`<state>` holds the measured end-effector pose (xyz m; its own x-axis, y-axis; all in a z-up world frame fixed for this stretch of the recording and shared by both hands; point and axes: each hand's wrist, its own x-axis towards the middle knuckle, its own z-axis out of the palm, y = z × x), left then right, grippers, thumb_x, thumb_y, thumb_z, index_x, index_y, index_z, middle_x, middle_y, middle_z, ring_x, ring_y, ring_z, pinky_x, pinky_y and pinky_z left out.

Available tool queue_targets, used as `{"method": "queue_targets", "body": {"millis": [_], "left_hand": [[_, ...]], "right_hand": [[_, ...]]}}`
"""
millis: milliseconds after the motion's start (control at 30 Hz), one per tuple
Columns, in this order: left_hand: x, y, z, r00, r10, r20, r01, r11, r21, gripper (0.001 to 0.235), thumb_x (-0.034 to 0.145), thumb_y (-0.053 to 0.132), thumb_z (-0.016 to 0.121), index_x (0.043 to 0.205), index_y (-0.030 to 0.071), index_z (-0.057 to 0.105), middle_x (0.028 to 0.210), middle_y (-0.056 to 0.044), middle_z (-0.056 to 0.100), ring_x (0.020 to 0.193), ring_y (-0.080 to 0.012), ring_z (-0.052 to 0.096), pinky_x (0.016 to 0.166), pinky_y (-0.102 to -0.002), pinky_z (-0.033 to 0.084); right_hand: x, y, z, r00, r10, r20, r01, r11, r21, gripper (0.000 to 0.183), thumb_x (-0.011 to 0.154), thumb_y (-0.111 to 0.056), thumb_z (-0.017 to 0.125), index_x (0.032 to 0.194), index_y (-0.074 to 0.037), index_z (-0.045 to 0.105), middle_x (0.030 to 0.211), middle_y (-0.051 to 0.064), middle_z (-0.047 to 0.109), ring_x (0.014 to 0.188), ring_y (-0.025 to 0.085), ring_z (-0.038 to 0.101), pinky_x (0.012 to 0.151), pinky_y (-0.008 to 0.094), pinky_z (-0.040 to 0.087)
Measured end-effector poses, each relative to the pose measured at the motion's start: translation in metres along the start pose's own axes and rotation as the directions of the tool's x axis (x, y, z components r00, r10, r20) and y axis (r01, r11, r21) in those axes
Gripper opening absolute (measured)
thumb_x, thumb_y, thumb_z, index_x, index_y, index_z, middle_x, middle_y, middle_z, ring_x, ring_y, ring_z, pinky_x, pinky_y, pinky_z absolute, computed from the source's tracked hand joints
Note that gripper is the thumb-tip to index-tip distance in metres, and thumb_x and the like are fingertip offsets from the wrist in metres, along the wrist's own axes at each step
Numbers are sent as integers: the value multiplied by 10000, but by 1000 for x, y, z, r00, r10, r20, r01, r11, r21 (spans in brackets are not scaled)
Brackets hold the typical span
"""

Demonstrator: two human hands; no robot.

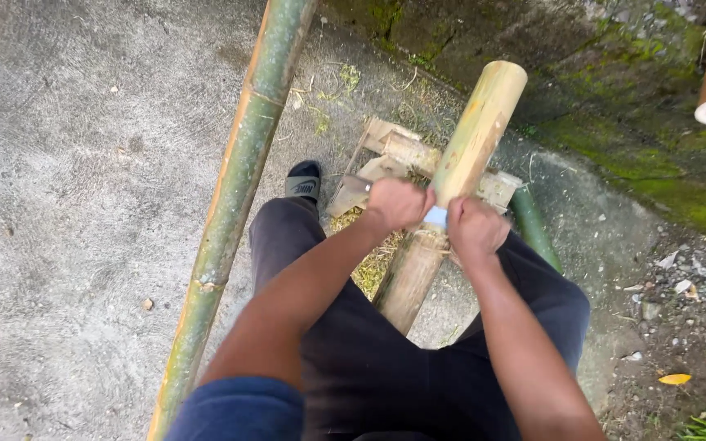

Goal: Scraping the outer layer of a bamboo pole using a small blade.

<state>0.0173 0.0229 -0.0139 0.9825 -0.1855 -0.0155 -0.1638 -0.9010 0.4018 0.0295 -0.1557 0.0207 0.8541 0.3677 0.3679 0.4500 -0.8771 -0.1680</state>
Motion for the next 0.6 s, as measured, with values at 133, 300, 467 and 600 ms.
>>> {"method": "queue_targets", "body": {"millis": [133,300,467,600], "left_hand": [[0,-2,13,992,-111,56,113,993,-40,615,1063,370,352,569,202,678,564,-61,668,456,-273,646,475,-447,526],[-8,-4,2,996,-92,1,92,993,-76,593,1047,391,333,613,164,669,549,-49,665,433,-264,656,460,-447,540],[-12,-1,13,971,-205,120,218,970,-107,657,1094,379,301,606,162,683,556,-59,658,469,-266,648,508,-438,552],[-8,-8,19,990,-135,-47,129,984,-123,626,1031,394,353,542,159,665,547,-74,673,469,-266,656,508,-446,551]], "right_hand": [[10,-3,0,996,-69,-58,69,998,2,313,949,-184,665,650,-95,632,683,122,667,598,310,656,570,436,523],[6,3,11,991,-131,17,132,987,-91,293,920,-174,682,645,-80,642,630,118,646,506,276,622,515,414,512],[6,-3,2,989,-147,1,147,988,-46,322,931,-179,684,625,-97,627,655,107,655,534,282,628,525,419,511],[13,-3,6,986,-162,35,164,982,-92,302,923,-182,665,635,-95,646,653,104,662,517,272,628,514,408,513]]}}
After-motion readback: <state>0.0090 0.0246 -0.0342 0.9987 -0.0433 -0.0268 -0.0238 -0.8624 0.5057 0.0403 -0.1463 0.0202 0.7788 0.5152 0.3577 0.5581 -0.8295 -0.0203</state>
